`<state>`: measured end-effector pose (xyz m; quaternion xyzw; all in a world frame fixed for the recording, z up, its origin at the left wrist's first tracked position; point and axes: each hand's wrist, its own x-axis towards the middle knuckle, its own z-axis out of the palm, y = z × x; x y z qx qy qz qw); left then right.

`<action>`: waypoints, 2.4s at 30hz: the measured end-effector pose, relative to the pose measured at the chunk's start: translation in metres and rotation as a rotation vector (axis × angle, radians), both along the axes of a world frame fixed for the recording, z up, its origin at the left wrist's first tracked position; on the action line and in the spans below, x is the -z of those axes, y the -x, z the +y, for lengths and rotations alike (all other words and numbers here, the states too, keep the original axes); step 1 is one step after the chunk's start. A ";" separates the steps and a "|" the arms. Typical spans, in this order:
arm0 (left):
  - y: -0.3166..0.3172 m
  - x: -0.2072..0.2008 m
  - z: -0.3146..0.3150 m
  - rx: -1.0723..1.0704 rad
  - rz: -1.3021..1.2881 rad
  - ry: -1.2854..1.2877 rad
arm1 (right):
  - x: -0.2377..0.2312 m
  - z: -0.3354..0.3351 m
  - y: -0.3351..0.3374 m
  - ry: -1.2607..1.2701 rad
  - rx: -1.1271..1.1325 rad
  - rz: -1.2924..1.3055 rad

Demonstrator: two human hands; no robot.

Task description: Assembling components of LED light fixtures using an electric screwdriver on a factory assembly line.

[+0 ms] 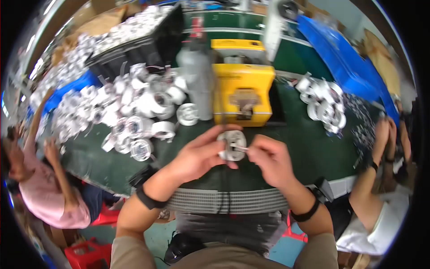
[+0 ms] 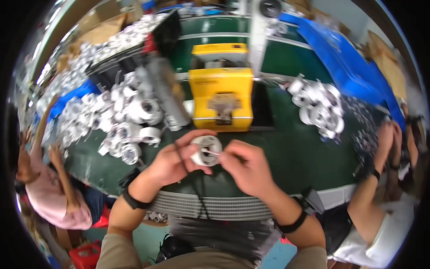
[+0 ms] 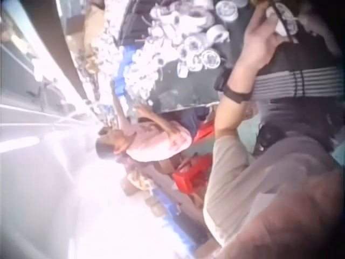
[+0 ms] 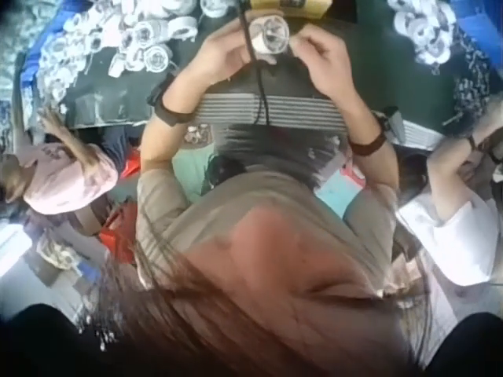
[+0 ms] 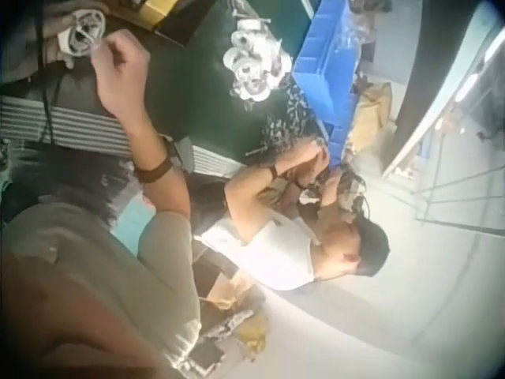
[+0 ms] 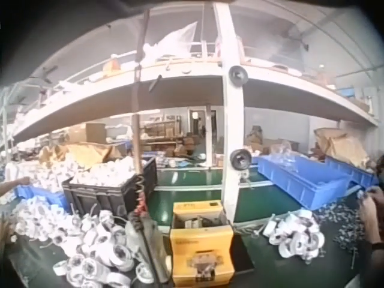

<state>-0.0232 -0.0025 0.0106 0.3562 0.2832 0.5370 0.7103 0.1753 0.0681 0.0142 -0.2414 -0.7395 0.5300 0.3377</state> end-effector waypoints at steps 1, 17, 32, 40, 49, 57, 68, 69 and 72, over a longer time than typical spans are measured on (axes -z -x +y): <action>-0.002 0.002 0.003 0.004 -0.027 0.034 | 0.008 0.001 0.002 -0.025 0.058 0.012; -0.011 0.005 0.005 -0.058 0.011 0.056 | 0.012 -0.001 0.004 0.156 0.115 0.052; -0.013 0.009 0.004 -0.157 0.184 -0.066 | 0.002 -0.003 0.003 0.140 0.185 0.057; -0.006 0.008 0.004 -0.270 -0.023 -0.022 | -0.005 0.010 -0.006 -0.885 0.353 -0.034; -0.013 0.003 0.003 0.008 -0.034 -0.195 | 0.001 -0.005 0.003 0.267 -0.004 0.252; -0.026 0.006 -0.001 -0.029 -0.152 -0.203 | 0.021 -0.008 0.011 -0.118 0.201 0.210; -0.032 0.012 0.002 -0.152 0.235 -0.199 | 0.020 -0.011 0.020 0.257 0.150 0.337; -0.029 0.010 0.003 -0.155 0.230 -0.203 | 0.028 -0.005 0.019 0.143 0.157 0.277; -0.019 0.005 0.004 -0.067 0.318 -0.054 | 0.018 0.004 0.007 -0.145 0.151 0.047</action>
